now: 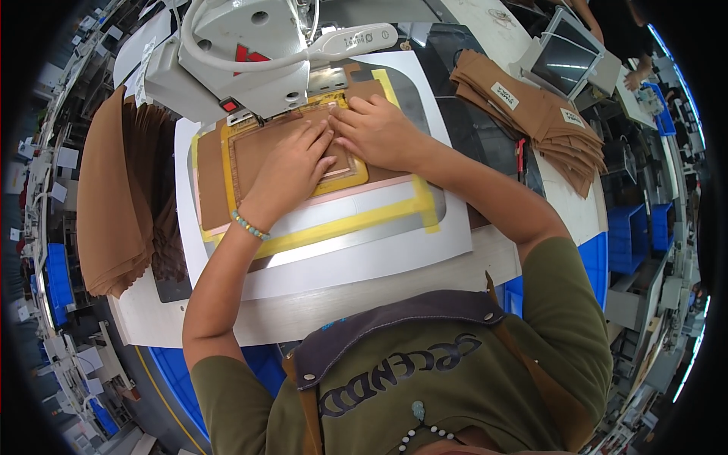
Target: The recorder is sewing leather labels onto fabric pieces using a specialized sewing machine in a workshop environment.
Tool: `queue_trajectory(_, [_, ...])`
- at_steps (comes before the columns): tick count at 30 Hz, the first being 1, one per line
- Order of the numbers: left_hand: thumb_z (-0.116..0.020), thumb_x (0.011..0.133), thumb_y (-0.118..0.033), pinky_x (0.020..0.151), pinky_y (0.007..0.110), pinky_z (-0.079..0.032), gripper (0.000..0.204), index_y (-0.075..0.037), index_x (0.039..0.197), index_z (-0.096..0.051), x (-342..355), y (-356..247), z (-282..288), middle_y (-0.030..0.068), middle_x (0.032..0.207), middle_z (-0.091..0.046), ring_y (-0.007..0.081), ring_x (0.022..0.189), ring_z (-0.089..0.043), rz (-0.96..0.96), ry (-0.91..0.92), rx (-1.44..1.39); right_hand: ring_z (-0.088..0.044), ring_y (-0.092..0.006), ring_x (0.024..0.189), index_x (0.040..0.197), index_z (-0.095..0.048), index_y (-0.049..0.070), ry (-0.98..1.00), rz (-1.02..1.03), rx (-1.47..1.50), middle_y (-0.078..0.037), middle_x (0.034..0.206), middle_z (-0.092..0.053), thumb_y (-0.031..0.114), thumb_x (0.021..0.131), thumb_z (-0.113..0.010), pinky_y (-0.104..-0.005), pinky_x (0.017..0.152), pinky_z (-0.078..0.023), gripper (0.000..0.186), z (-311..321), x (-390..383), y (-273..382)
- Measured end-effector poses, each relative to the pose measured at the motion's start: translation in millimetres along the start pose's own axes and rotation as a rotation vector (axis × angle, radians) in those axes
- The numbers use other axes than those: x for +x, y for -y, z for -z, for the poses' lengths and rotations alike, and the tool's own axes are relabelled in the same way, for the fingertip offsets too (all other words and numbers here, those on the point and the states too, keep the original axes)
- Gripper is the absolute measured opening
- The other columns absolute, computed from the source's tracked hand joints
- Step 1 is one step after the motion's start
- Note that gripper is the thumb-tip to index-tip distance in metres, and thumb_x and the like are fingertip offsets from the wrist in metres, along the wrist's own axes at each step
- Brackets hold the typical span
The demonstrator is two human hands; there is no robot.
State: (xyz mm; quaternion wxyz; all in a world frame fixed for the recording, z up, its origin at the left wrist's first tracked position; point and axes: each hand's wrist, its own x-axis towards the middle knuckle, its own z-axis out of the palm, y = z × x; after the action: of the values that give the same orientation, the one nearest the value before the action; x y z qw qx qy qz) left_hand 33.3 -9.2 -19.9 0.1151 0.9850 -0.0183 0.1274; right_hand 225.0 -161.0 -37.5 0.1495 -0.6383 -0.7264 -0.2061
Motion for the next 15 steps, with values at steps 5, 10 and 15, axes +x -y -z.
queue_trajectory(5, [-0.067, 0.104, -0.021, 0.117, 0.046, -0.046, 0.045, 0.002, 0.142, -0.063, -5.6, 4.3, 1.7, 0.0188, 0.151, -0.061, 0.0385, 0.140, -0.056, 0.007, -0.034, 0.010, -0.062, -0.0194, 0.109, 0.123, -0.073, 0.005, 0.060, -0.014, 0.006, -0.004, 0.128, -0.071, 0.033, 0.099, -0.070, -0.0345, 0.088, -0.048, 0.037, -6.7, 9.5, 8.3])
queue_trajectory(10, [-0.067, 0.103, -0.018, 0.114, 0.045, -0.048, 0.040, 0.002, 0.138, -0.065, -10.7, 8.7, 2.6, 0.0187, 0.146, -0.064, 0.0376, 0.135, -0.059, 0.041, -0.084, 0.001, -0.062, -0.0202, 0.109, 0.124, -0.073, 0.004, 0.051, 0.006, 0.016, -0.004, 0.129, -0.071, 0.033, 0.099, -0.070, -0.0346, 0.089, -0.048, 0.039, -13.1, 16.7, 15.0])
queue_trajectory(15, [-0.065, 0.103, -0.016, 0.113, 0.044, -0.050, 0.038, 0.002, 0.137, -0.066, -13.9, 13.9, 2.6, 0.0168, 0.144, -0.065, 0.0356, 0.134, -0.060, 0.086, -0.060, -0.006, -0.063, -0.0218, 0.109, 0.122, -0.074, 0.003, -0.024, 0.046, 0.068, -0.006, 0.128, -0.072, 0.033, 0.099, -0.070, -0.0360, 0.090, -0.050, 0.038, -8.7, 20.1, 17.6])
